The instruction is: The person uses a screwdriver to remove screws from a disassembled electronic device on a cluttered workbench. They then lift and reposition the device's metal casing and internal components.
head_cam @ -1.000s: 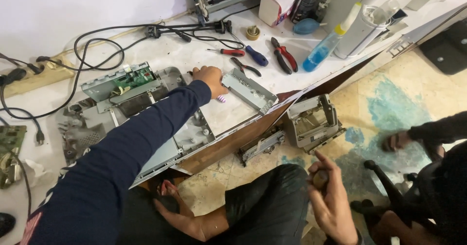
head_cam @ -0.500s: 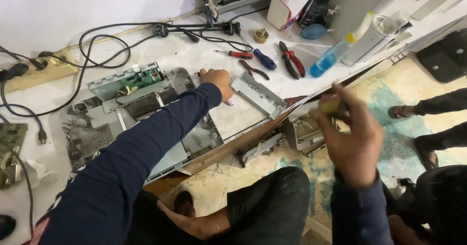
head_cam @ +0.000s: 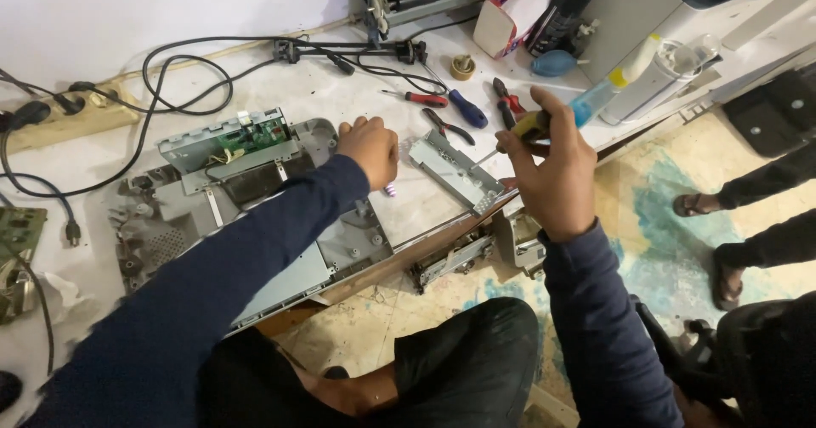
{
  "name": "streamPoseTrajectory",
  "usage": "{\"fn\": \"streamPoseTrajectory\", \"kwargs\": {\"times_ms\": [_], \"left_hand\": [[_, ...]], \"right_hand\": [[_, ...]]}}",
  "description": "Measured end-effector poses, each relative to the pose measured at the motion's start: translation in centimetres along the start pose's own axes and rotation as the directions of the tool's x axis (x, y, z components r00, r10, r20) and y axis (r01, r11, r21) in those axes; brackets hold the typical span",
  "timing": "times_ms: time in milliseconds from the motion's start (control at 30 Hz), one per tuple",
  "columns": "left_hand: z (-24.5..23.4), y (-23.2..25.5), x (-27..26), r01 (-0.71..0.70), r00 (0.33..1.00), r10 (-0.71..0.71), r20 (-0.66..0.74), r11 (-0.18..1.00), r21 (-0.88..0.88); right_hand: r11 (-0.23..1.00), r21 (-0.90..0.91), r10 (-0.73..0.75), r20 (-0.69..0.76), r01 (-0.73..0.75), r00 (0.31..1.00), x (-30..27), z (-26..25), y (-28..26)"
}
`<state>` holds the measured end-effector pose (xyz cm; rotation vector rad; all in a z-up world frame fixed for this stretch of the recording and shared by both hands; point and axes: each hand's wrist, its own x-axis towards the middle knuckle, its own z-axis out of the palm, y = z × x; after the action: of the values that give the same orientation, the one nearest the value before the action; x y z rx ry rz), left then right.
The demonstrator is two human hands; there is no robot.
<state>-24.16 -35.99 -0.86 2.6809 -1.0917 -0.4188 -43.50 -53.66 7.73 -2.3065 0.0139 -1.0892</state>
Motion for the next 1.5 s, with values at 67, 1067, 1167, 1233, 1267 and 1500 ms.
{"fn": "streamPoseTrajectory", "kwargs": {"times_ms": [67,1067,1167,1233,1267,1500], "left_hand": [[-2.2,0.0,-3.9,-0.041,0.998,0.038,-0.045,0.997,-0.067],[0.1,-0.8,-22.6,-0.543,0.738,0.019,-0.674,0.609,-0.578],[0.9,-1.4,-20.4,-0.580,0.720,0.012,-0.694,0.558,-0.593],[0.9,-1.8,-19.5,-0.500,0.791,-0.030,-0.611,0.545,-0.674],[0.8,-1.9,-19.6,-0.497,0.789,-0.036,-0.613,0.548,-0.673],[0.9,-2.9,-20.0,-0.556,0.761,-0.085,-0.644,0.427,-0.713]], "right_hand": [[1.000,0.004,0.010,0.000,-0.010,1.000,-0.2,0.1,0.3],[0.999,0.002,-0.054,0.124,0.054,0.991,2.8,0.1,-14.0],[0.993,0.100,-0.074,0.117,0.063,0.990,2.9,0.3,-16.3],[0.982,0.182,-0.071,0.130,0.047,0.989,2.9,0.4,-17.7],[0.981,0.187,-0.075,0.132,0.049,0.988,2.9,0.4,-18.2],[0.972,0.231,-0.087,0.164,0.047,0.983,2.4,0.7,-20.4]]}}
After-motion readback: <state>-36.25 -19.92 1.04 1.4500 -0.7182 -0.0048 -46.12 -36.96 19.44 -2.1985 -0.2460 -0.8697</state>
